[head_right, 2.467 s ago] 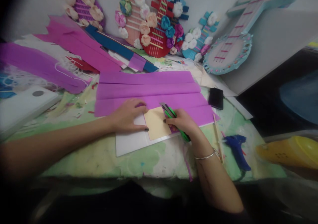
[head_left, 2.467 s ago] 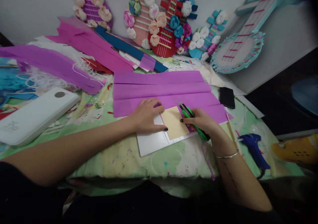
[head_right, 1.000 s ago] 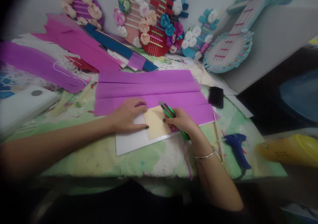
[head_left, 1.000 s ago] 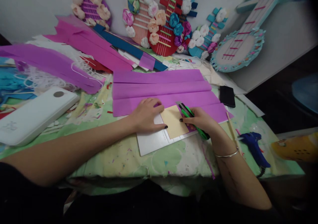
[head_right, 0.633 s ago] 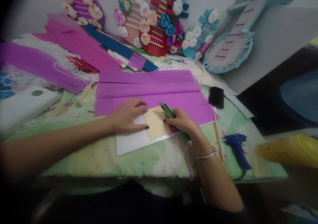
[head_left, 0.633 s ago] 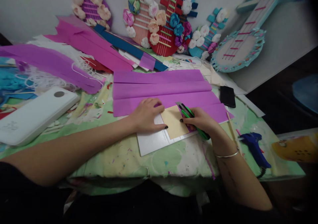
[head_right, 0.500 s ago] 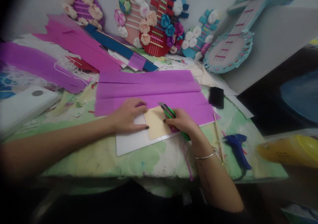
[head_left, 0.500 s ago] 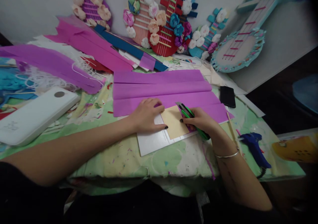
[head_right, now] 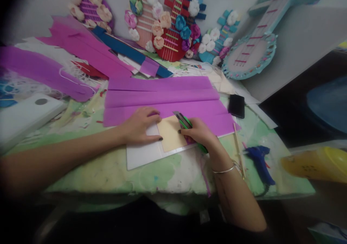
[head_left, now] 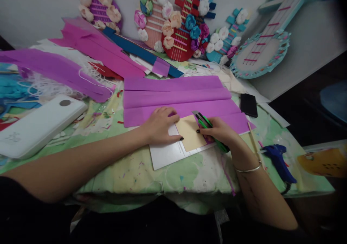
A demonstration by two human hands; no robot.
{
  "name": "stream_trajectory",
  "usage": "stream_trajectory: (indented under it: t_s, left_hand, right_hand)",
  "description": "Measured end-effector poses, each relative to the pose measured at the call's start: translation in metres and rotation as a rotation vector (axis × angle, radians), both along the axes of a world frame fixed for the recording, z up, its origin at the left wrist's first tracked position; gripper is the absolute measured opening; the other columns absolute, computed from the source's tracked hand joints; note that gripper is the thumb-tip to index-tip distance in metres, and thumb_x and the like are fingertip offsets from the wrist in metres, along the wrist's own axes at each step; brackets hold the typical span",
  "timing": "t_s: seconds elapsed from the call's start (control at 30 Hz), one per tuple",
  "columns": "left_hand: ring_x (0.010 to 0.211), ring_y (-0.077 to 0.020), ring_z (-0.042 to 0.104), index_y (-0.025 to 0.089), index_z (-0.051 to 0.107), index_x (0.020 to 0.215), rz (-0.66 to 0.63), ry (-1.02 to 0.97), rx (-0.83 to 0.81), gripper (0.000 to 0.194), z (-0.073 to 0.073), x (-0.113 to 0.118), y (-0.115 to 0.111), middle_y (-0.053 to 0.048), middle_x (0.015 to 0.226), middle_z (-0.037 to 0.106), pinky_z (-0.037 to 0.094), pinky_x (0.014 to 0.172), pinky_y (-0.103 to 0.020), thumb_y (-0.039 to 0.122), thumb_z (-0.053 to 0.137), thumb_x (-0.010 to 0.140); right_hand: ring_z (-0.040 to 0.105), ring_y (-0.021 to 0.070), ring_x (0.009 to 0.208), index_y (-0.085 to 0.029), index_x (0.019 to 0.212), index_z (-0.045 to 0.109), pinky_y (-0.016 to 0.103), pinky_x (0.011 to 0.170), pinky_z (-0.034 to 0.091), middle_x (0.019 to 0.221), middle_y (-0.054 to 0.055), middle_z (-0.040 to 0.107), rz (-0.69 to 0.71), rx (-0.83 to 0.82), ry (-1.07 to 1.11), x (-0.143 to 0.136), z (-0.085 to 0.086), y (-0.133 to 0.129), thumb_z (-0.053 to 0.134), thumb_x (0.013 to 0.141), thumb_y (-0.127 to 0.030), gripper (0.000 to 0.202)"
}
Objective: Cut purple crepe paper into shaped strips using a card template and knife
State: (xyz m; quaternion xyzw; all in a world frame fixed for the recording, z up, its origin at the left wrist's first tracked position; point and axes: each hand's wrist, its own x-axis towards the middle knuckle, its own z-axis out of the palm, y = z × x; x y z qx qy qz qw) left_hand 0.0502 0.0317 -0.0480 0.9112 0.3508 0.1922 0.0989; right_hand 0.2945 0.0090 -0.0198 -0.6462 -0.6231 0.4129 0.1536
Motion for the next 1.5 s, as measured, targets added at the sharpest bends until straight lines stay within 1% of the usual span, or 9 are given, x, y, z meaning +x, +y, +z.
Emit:
stream_trajectory:
  t_s: [0.3, 0.57, 0.83, 1.07, 1.2, 1.33, 1.43, 1.5]
  left_hand:
    - [0.112, -0.0327, 0.049, 0.021, 0.059, 0.106, 0.003, -0.014, -0.003, 0.050, 0.0003, 0.0001, -0.0007, -0.013, 0.121, 0.055, 0.036, 0.098, -0.050, 0.059, 0.063, 0.073]
    - [0.111, -0.0327, 0.048, 0.017, 0.060, 0.106, 0.001, 0.015, 0.004, 0.053, 0.0008, 0.0005, -0.0002, -0.014, 0.119, 0.054, 0.035, 0.099, -0.049, 0.059, 0.062, 0.074]
    - [0.111, -0.0323, 0.049, 0.020, 0.059, 0.106, 0.001, 0.013, 0.010, 0.052, 0.0000, 0.0003, 0.0005, -0.013, 0.119, 0.054, 0.036, 0.098, -0.049, 0.060, 0.061, 0.074]
    - [0.111, -0.0325, 0.048, 0.017, 0.060, 0.107, 0.000, 0.043, 0.020, 0.053, 0.0000, 0.0007, 0.0004, -0.014, 0.120, 0.054, 0.035, 0.099, -0.050, 0.060, 0.060, 0.075]
    - [0.113, -0.0334, 0.047, 0.015, 0.060, 0.110, -0.010, 0.068, 0.026, 0.056, 0.0008, 0.0007, 0.0006, -0.015, 0.122, 0.053, 0.035, 0.099, -0.051, 0.060, 0.059, 0.076]
    - [0.118, -0.0349, 0.046, 0.014, 0.062, 0.112, -0.015, 0.094, 0.036, 0.056, 0.0032, -0.0001, -0.0014, -0.018, 0.127, 0.052, 0.035, 0.100, -0.052, 0.059, 0.056, 0.080]
    - [0.126, -0.0376, 0.042, 0.015, 0.061, 0.116, -0.019, 0.135, 0.058, 0.053, 0.0047, 0.0010, -0.0056, -0.019, 0.134, 0.049, 0.031, 0.104, -0.056, 0.055, 0.054, 0.083]
    - [0.132, -0.0378, 0.037, 0.015, 0.058, 0.122, -0.061, 0.156, 0.065, 0.049, 0.0042, 0.0032, -0.0092, -0.019, 0.139, 0.047, 0.025, 0.107, -0.059, 0.048, 0.052, 0.086]
  right_hand:
    - [0.048, 0.0094, 0.040, -0.017, 0.056, 0.054, 0.021, 0.038, 0.033, 0.044, 0.000, 0.054, 0.006, 0.003, 0.011, -0.0007, 0.0004, 0.0000, 0.065, 0.071, -0.022, 0.019]
    - [0.048, 0.0091, 0.040, -0.018, 0.060, 0.054, 0.021, 0.038, 0.032, 0.045, -0.001, 0.054, 0.008, 0.008, 0.011, 0.0006, -0.0016, 0.0005, 0.067, 0.071, -0.022, 0.017]
    - [0.047, 0.0093, 0.039, -0.018, 0.062, 0.054, 0.021, 0.038, 0.031, 0.045, -0.002, 0.053, 0.001, -0.010, 0.042, 0.0000, -0.0013, 0.0002, 0.067, 0.070, -0.020, 0.016]
    - [0.047, 0.0089, 0.040, -0.018, 0.064, 0.053, 0.020, 0.038, 0.032, 0.045, -0.003, 0.052, -0.005, -0.014, 0.036, -0.0015, 0.0013, -0.0001, 0.067, 0.070, -0.018, 0.015]
    - [0.048, 0.0083, 0.039, -0.017, 0.063, 0.053, 0.019, 0.037, 0.033, 0.045, -0.004, 0.052, -0.013, -0.021, 0.015, -0.0033, 0.0039, -0.0008, 0.065, 0.070, -0.016, 0.015]
    - [0.049, 0.0086, 0.039, -0.018, 0.063, 0.052, 0.019, 0.037, 0.035, 0.045, -0.003, 0.053, -0.021, -0.016, 0.039, -0.0023, 0.0018, -0.0002, 0.066, 0.069, -0.016, 0.015]
    - [0.049, 0.0085, 0.039, -0.018, 0.063, 0.053, 0.019, 0.036, 0.035, 0.045, -0.003, 0.054, -0.012, -0.005, 0.049, -0.0001, -0.0023, 0.0010, 0.066, 0.069, -0.016, 0.015]
    - [0.049, 0.0085, 0.038, -0.018, 0.062, 0.053, 0.019, 0.036, 0.036, 0.045, -0.003, 0.054, -0.001, -0.005, 0.064, 0.0006, -0.0043, 0.0015, 0.066, 0.069, -0.016, 0.015]
